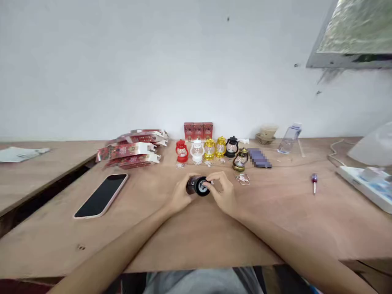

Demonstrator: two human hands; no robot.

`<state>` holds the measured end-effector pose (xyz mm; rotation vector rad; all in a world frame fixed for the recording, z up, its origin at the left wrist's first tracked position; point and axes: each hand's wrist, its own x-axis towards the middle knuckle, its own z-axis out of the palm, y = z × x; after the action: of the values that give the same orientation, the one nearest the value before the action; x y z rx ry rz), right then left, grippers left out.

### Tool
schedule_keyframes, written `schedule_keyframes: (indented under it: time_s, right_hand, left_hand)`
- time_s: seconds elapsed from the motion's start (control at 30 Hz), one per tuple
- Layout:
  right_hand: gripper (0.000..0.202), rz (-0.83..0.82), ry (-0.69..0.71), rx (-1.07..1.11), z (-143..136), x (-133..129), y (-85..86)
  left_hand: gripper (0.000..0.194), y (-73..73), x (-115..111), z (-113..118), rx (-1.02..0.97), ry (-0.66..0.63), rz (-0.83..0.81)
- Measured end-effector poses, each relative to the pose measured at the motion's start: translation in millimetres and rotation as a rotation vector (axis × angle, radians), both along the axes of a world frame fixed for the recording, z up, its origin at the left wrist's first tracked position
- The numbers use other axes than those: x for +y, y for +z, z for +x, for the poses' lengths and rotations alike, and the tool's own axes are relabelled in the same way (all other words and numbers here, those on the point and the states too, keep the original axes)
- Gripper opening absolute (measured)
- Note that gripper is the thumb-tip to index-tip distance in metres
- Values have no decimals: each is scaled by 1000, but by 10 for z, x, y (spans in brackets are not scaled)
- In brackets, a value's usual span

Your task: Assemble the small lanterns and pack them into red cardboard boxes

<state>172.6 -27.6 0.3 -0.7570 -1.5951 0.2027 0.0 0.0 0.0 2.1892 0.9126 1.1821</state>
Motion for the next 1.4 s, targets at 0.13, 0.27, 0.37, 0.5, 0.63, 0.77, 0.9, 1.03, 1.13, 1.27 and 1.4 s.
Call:
schedule_keyframes:
  time_s: [0.13, 0.27, 0.37, 0.5, 0.63, 0.77, 0.9, 1.03, 1.13, 1.27, 1.4]
  right_hand:
    - [18, -211, 67, 73, 1, 39, 0]
    - [20, -379, 291, 43, 11, 70, -34]
    - [22, -321, 338, -11, 16, 78, -46]
    - [24, -302, 377, -58, 21, 72, -14]
    - [28, -372, 446, -25, 9, 78, 8]
    - [35, -471, 422, 25, -2, 117, -9]
    - [39, -489, 280, -10, 87, 170, 8]
    - [36, -418, -76, -237, 234, 229, 7]
    - [33, -500, -222, -439, 274, 264, -40]
    - [29, -588, -304, -623, 234, 260, -80]
    - [29, -567, -319, -709, 217, 244, -78]
  left_hand:
    - [40, -33, -2, 16, -4, 27, 8]
    - [42, -66, 39, -40, 65, 67, 165]
    - [43, -85, 86, -93, 139, 113, 275]
    - [39, -78, 106, -113, 132, 162, 341]
    - [38, -50, 65, -61, 21, 166, 290]
    - [36, -17, 41, 11, -77, 168, 166]
    - [46, 12, 125, -9, -270, 233, 11]
    - [52, 0, 291, -161, -556, 488, -143]
    - [54, -13, 365, -250, -649, 582, -152]
    - [53, 12, 331, -218, -610, 557, -118]
    - [58, 37, 253, -146, -506, 477, -115]
